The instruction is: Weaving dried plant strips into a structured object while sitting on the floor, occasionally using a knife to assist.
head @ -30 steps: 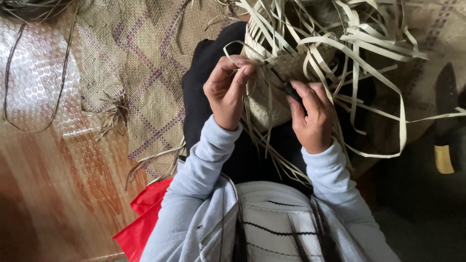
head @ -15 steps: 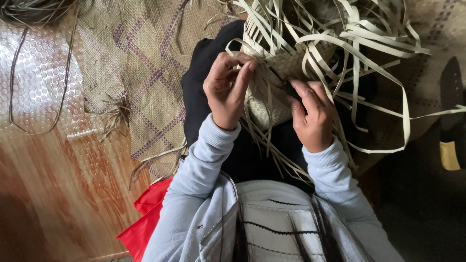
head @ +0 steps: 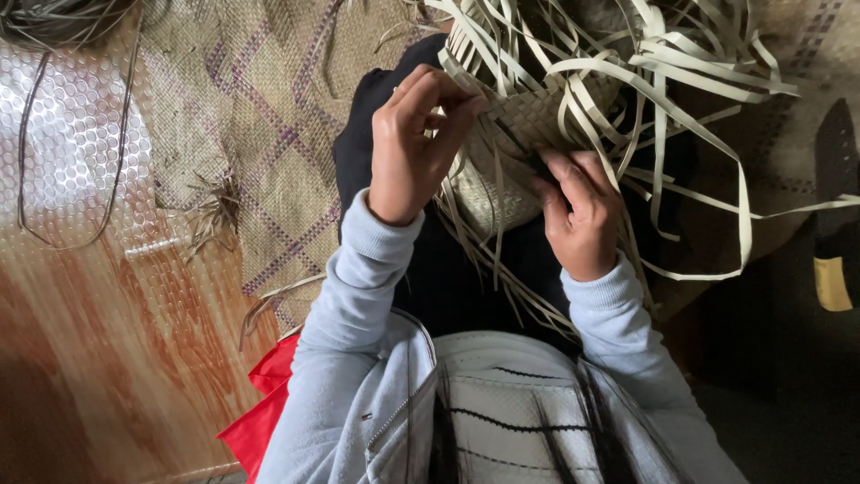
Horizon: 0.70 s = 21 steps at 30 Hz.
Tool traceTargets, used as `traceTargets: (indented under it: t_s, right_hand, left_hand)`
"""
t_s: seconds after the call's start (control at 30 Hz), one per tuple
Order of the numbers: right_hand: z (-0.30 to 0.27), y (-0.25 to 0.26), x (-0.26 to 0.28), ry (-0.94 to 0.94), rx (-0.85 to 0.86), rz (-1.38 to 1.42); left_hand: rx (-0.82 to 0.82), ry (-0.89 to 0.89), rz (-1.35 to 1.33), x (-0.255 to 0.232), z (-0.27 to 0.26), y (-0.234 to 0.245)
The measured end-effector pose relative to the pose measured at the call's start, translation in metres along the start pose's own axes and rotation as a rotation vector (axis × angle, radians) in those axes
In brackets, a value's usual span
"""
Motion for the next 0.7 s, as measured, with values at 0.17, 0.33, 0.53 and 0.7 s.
traceTargets:
  t_s: [0.17, 0.33, 0.53, 0.7]
  right_hand:
    - [0.000, 0.001, 0.000, 0.002, -0.003, 0.011]
    - [0.000, 0.002, 0.000, -0.001, 0.001, 0.013]
    - [-0.005, 0.004, -0.001, 0.016, -0.005, -0.009]
    - [-0.008, 0.007, -0.001, 0.014, -0.018, 0.001]
  left_hand:
    - [0.028, -0.037, 0.055, -0.002, 0.003, -0.001]
    - [0.040, -0.029, 0.045, -0.002, 0.002, -0.002]
    - [0.080, -0.030, 0.019, 0.001, 0.000, -0.006]
    - [0.120, -0.074, -0.008, 0.002, -0.001, -0.010]
Point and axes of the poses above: each hand's wrist, its own z-axis towards the middle knuckle, its own y-axis out of the back of the hand, x = y × z, the point moved 7 cm from there along z, towards the middle knuckle, and after that the axes turned 12 degrees about z, right-handed, at the moved point
